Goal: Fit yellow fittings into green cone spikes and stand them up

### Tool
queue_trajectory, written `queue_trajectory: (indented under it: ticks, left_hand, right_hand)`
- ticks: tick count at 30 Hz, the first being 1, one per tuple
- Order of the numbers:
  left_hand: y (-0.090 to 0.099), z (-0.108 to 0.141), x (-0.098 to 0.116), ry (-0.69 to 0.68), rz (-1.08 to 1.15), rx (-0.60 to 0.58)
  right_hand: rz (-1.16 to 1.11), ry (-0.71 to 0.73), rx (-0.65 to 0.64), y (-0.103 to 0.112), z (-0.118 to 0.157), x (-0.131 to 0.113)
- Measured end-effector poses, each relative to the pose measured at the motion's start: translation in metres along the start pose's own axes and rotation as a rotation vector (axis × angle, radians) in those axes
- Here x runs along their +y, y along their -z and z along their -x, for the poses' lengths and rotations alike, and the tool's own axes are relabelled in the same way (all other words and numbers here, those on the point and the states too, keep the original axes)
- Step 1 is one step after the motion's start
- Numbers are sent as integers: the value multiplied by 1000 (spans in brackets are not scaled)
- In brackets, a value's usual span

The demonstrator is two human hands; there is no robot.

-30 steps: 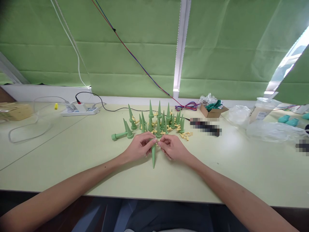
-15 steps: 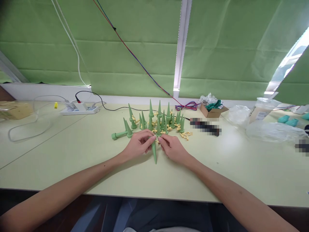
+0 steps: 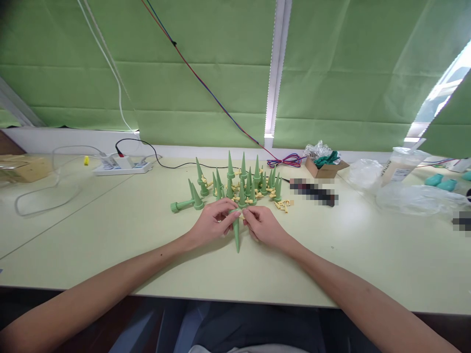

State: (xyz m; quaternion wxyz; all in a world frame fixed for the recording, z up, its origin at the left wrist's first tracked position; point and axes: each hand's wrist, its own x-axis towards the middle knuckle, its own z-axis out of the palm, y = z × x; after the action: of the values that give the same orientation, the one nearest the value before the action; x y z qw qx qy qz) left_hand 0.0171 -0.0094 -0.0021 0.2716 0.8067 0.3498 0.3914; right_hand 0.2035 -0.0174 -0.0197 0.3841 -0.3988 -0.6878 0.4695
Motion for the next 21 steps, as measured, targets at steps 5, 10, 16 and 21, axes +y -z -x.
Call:
queue_trajectory:
  ticks: [5,10,16,21]
  left_hand:
    - [1,2,-1,14,31,17]
    - [2,4,2,68,88,50]
    - [4,2,3,32,36,186]
    - [3,0,0,246,253,-34]
  right_hand:
    - [-27,37,29,-1,0,-1]
    - [-15,117,98,0,1,-4]
    - [37,214,227,3,2,-8]
    - [110,222,243,3,4,-9]
